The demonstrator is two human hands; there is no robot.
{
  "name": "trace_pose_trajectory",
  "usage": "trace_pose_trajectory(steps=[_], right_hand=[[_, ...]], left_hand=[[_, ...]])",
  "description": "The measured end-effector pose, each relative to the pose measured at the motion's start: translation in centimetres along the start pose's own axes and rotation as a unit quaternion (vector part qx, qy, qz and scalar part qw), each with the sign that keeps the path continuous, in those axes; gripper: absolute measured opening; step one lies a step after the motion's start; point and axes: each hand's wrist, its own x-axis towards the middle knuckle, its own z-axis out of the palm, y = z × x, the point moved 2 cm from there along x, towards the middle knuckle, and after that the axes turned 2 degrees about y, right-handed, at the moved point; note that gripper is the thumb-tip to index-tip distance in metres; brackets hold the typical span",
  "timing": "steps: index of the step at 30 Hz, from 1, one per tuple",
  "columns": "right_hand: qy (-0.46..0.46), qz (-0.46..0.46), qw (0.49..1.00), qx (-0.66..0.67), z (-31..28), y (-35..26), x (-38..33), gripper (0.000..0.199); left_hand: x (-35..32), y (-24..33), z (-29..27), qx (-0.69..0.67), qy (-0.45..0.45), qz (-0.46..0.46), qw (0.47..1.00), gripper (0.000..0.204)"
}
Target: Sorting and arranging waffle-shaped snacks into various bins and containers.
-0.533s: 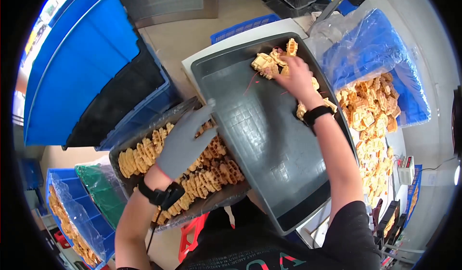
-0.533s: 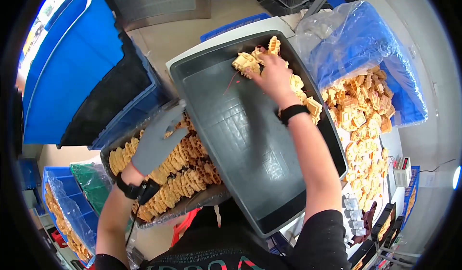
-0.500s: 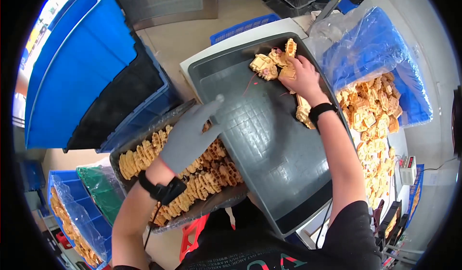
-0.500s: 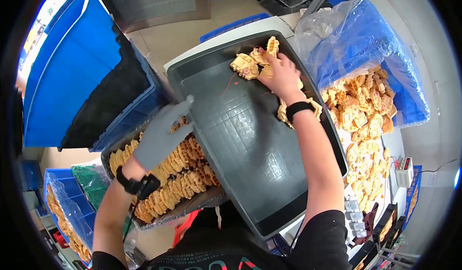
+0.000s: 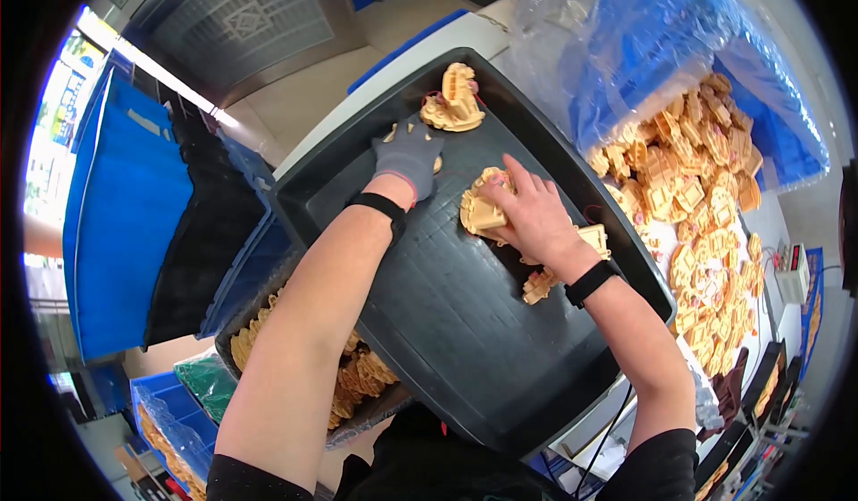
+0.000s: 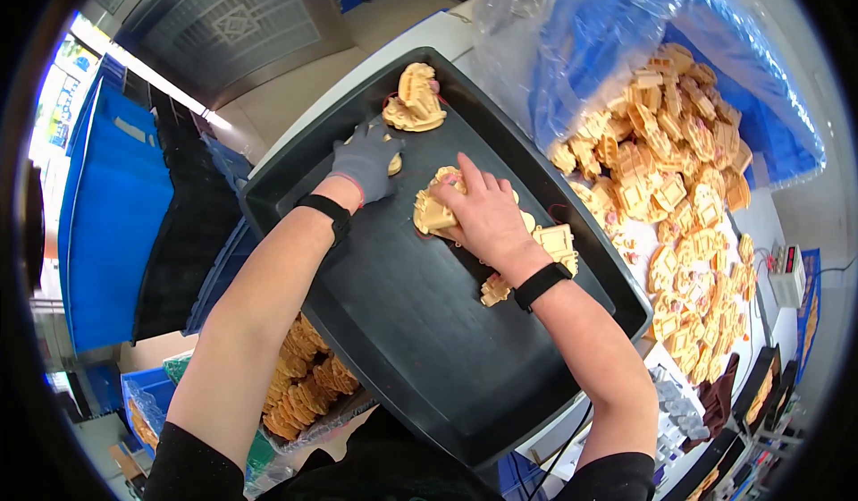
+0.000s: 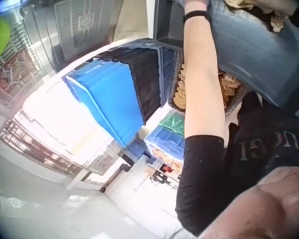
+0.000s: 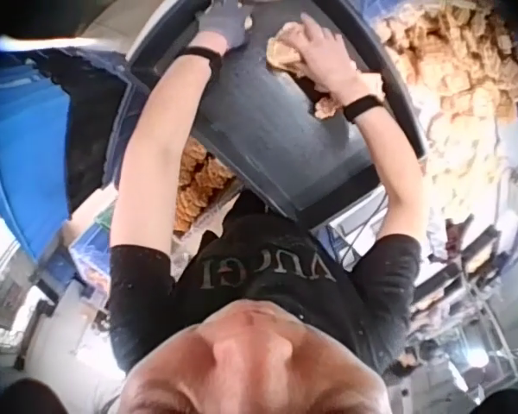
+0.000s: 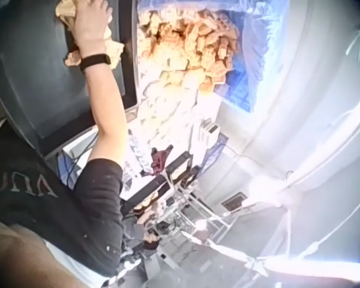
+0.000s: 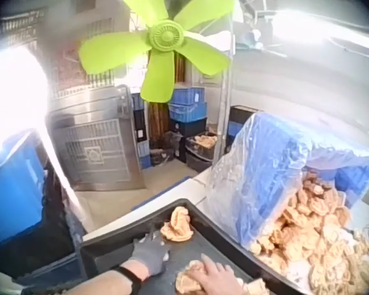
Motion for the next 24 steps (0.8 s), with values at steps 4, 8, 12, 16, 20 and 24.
trace_pose_trajectory(steps=[4, 8, 12, 16, 20, 24], right_hand=[[0.074, 0.060, 0.979, 0.178, -0.7, 2.2, -0.2, 0.050], [-0.011, 0.187, 0.840, 0.509, -2.7, 1.5, -0.2, 0.038], [-0.022, 0.221, 0.776, 0.591, -5.3, -2.3, -0.7, 0.040], [-0.029, 0.280, 0.755, 0.593, -5.9, -6.0, -1.9, 0.042], [-0.052, 0.243, 0.712, 0.656, -7.0, -10.7, -3.7, 0.047], [-0.073, 0.222, 0.652, 0.721, -7.7, -18.8, -5.7, 0.049]], left_hand=[[-0.9, 0.2, 0.9, -0.004, -0.024, -0.022, 0.999, 0.036], [-4.1, -0.6, 0.7, -0.006, -0.037, -0.011, 0.999, 0.037], [-7.0, -2.9, 0.4, -0.238, -0.030, -0.047, 0.970, 0.038], [-11.9, -5.0, 1.4, -0.525, 0.021, 0.025, 0.851, 0.045], [-22.4, -6.2, -0.5, -0.786, 0.029, 0.045, 0.616, 0.043], [-34.2, -8.3, 0.5, -0.930, -0.041, -0.020, 0.366, 0.040]])
